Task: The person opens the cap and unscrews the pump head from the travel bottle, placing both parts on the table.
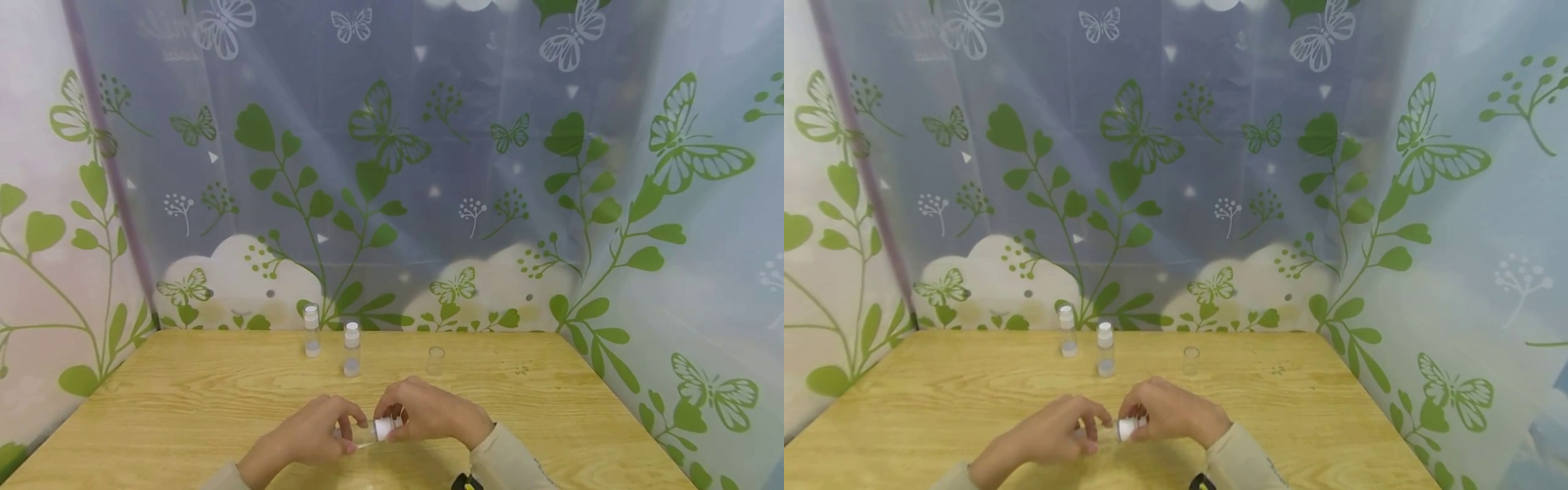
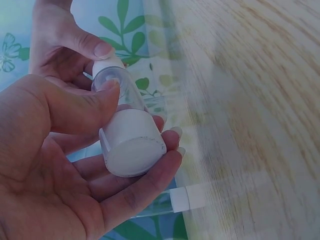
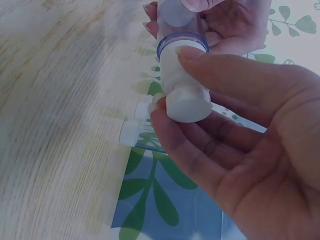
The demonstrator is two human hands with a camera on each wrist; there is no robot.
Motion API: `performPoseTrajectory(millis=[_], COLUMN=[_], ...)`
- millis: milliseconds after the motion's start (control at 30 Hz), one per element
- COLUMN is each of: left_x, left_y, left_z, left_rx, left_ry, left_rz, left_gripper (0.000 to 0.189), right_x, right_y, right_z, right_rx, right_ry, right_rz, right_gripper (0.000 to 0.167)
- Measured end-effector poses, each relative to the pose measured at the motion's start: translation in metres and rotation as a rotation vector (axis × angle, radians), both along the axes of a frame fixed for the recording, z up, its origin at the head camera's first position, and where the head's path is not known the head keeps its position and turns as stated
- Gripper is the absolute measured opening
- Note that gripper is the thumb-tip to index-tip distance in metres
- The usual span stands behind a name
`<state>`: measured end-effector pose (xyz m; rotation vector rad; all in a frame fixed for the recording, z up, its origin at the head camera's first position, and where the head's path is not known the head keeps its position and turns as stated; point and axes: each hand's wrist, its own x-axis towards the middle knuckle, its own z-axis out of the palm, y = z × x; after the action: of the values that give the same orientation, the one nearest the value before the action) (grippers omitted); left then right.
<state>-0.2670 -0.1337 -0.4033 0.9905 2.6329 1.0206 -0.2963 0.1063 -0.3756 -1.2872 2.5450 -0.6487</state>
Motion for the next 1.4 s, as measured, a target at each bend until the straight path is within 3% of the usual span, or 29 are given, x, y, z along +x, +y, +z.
performPoseTrajectory(millis=[167, 400, 633, 1400], left_x=[-0.0007, -0.0012, -0.0021, -0.0020], left_y=[-0.0006, -0.0013, -0.0015, 0.0000], left_z=[-0.0006, -0.0012, -0.0008, 0.0003], left_rx=[0.005, 0.008, 0.004, 0.000], left_ry=[-0.001, -0.003, 0.005, 0.002], left_rz=[-0.007, -0.011, -0.012, -0.004], left_gripper=[0.034, 0.033, 0.033, 0.033], right_x=[-0.0007, -0.0024, -0.0004, -0.0009], right_y=[0.0026, 0.0074, 0.0056, 0.0030], right_z=[0.0011, 0.0004, -0.0001, -0.0017], right_rx=[-0.015, -0.021, 0.032, 0.000], right_ry=[-0.045, 0.006, -0.081, -0.018], right_rz=[-0.005, 0.045, -0.021, 0.007], right_gripper=[0.023, 0.031, 0.024, 0.021])
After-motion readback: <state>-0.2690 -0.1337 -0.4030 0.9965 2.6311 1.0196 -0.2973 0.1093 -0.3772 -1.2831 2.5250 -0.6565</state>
